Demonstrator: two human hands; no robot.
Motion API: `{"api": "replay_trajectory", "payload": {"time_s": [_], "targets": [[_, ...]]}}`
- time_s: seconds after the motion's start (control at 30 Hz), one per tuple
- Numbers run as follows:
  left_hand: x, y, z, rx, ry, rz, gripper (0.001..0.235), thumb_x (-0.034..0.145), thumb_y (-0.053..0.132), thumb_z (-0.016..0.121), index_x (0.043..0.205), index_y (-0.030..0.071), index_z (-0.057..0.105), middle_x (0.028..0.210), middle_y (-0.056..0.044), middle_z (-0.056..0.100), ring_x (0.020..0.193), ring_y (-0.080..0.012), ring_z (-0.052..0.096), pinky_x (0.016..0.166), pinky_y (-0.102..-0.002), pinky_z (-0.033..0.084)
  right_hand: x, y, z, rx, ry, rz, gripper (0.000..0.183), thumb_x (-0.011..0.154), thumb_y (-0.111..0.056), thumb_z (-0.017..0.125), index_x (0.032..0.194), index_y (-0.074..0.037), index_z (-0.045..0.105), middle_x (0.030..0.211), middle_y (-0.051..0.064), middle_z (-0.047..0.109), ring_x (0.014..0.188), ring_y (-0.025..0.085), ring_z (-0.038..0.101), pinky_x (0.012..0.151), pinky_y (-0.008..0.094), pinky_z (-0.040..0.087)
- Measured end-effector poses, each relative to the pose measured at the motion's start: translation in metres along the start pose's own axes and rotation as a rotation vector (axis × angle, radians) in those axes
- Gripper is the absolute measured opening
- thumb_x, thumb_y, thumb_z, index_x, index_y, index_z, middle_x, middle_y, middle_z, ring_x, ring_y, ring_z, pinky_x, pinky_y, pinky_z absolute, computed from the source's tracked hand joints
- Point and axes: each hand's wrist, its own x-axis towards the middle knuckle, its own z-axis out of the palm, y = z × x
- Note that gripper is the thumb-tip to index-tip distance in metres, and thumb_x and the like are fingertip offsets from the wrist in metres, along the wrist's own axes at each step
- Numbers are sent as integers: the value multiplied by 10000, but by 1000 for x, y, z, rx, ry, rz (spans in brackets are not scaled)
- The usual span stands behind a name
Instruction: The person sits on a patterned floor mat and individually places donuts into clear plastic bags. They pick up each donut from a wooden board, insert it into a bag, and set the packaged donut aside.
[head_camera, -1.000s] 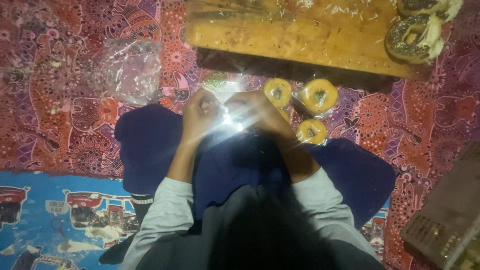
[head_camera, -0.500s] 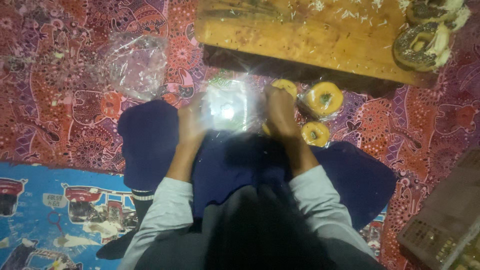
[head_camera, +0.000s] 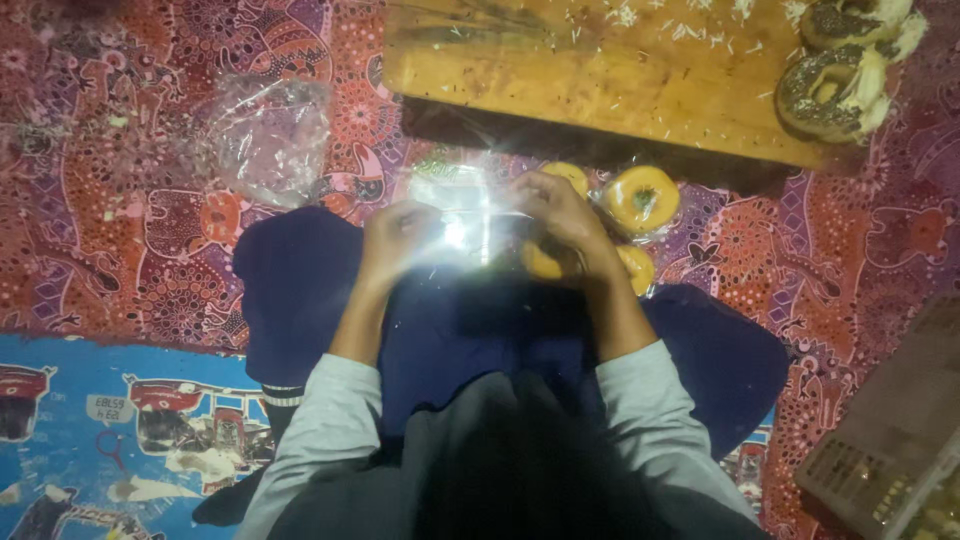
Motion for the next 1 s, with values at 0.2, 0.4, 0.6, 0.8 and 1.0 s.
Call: {"api": "replay_trajectory", "payload": {"time_s": [0.2, 0.4, 0.6, 0.8, 1.0], "targets": [[-5, 9, 11, -171, 43, 72, 319, 852, 111, 761, 1160, 56, 702, 1101, -70, 731, 998, -140, 687, 865, -306, 552, 20, 21, -3, 13, 8, 20, 171, 929, -215, 707, 1051, -97, 687, 892, -5, 682, 709, 108, 639, 561, 269, 513], [11, 16, 25, -125, 50, -17, 379, 840, 175, 837, 1186, 81, 715, 1139, -54, 733, 1015, -135, 702, 862, -289, 591, 21, 31, 1, 73, -197, -100, 274, 931, -185, 702, 1181, -75, 713, 1088, 3, 695, 968, 111, 650, 843, 270, 554], [9, 13, 12, -252, -140, -197, 329, 843, 206, 807, 1101, 10, 747, 953, -70, 761, 810, -137, 705, 690, -276, 569, 28, 47, -1, -126, -246, -203, 242, 930, -188, 733, 1093, -11, 753, 1077, 67, 743, 1007, 150, 686, 904, 294, 551], [-10, 23, -27, -124, 125, -224, 217, 962, 184, 711, 1042, -5, 782, 829, -95, 740, 633, -115, 664, 590, -267, 519, 32, 62, -14, -61, 58, 64, 259, 850, -186, 801, 1016, 9, 765, 925, 49, 746, 849, 179, 659, 763, 348, 537], [-15, 53, -32, 249, 228, 138, 150, 1038, 88, 691, 1115, -38, 721, 912, -111, 717, 760, -150, 666, 698, -302, 539, 30, 36, 6, -946, 449, -624, 621, 741, -277, 801, 1307, -64, 664, 1415, 166, 582, 1310, 354, 527, 1130, 433, 417]]}}
